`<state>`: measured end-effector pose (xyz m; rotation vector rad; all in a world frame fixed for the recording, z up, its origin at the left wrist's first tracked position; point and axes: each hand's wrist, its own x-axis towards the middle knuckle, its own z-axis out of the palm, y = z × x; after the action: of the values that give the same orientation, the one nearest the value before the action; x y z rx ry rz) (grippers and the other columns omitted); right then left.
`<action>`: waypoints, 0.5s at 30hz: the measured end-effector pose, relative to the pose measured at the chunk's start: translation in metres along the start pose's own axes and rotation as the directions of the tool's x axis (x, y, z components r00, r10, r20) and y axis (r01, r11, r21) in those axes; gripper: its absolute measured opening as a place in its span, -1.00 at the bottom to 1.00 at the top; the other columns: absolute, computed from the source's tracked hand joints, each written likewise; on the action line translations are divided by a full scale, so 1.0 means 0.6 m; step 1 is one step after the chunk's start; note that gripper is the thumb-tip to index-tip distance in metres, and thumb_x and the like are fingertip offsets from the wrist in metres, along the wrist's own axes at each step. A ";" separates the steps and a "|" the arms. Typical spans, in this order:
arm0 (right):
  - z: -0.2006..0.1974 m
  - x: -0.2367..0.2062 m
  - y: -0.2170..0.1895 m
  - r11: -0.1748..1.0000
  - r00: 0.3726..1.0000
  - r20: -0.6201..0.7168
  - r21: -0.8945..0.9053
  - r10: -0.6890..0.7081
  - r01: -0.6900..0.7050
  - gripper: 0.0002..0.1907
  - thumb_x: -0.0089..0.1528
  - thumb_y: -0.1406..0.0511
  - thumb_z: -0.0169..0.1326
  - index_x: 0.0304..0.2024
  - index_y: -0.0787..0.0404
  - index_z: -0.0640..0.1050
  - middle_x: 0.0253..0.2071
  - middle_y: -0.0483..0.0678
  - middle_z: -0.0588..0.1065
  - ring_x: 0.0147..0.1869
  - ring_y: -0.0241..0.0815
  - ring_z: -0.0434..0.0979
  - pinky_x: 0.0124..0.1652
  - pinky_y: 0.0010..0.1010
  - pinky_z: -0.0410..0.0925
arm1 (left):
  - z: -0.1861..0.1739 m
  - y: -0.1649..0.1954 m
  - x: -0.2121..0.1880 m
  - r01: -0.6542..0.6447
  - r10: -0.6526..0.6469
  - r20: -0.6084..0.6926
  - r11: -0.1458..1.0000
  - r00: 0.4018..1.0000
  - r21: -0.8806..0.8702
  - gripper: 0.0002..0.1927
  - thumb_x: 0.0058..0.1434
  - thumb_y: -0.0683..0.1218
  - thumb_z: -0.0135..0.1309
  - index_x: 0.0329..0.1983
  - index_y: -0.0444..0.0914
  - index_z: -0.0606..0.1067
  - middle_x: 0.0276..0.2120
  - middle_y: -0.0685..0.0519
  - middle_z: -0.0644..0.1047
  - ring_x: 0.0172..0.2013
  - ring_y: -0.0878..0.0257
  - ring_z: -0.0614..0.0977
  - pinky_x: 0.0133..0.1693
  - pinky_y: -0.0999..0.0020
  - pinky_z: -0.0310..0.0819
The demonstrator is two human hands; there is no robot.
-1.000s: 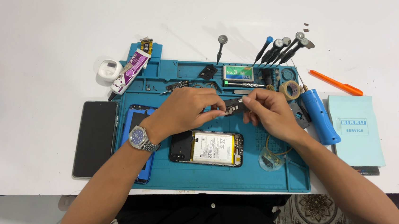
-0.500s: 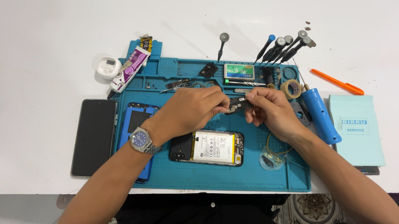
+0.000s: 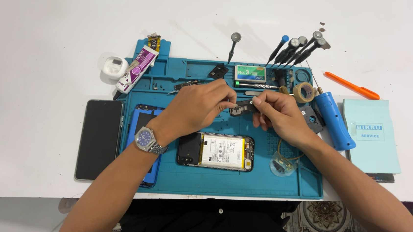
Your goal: The person repairs a smartphone at a service workbench. They handle small internal components and flex cables, use a screwdriver to unscrew parts, pry at the phone's internals, then lift the phone and continue working on its battery and frame with the screwdriver.
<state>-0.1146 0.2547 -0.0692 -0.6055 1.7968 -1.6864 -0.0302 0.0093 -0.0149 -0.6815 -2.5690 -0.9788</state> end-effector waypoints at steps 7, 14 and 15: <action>-0.002 0.000 -0.001 1.000 1.000 -0.006 0.013 -0.002 0.002 -0.73 0.42 0.18 -0.04 -0.32 0.16 0.50 -0.54 -0.10 0.52 -0.55 -0.45 0.38 -0.52 -0.62 0.24 | -0.007 -0.002 0.000 0.008 -0.008 0.029 1.000 1.000 0.001 -0.88 0.31 -0.06 0.16 -0.22 -0.21 0.60 -0.30 0.13 0.55 -0.44 0.24 0.62 -0.42 0.34 0.48; -0.004 -0.004 -0.002 0.999 1.000 -0.011 0.032 0.009 -0.008 -0.73 0.42 0.18 -0.04 -0.31 0.17 0.50 -0.54 -0.10 0.52 -0.55 -0.44 0.38 -0.51 -0.61 0.24 | -0.017 0.009 0.002 0.066 -0.064 0.097 0.998 0.993 -0.022 -0.82 0.21 0.00 0.25 -0.21 -0.17 0.63 -0.28 0.15 0.54 -0.52 0.30 0.57 -0.49 0.38 0.44; -0.003 -0.003 -0.002 1.000 1.000 -0.009 0.028 0.006 -0.006 -0.73 0.42 0.18 -0.04 -0.31 0.17 0.50 -0.54 -0.09 0.52 -0.55 -0.44 0.38 -0.51 -0.61 0.24 | -0.018 0.009 0.002 0.071 -0.069 0.097 0.997 0.993 -0.021 -0.82 0.20 0.00 0.26 -0.20 -0.16 0.64 -0.28 0.16 0.54 -0.53 0.30 0.56 -0.49 0.38 0.44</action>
<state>-0.1148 0.2573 -0.0675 -0.5806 1.7763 -1.7097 -0.0270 0.0060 -0.0036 -0.6643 -2.6848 -1.0247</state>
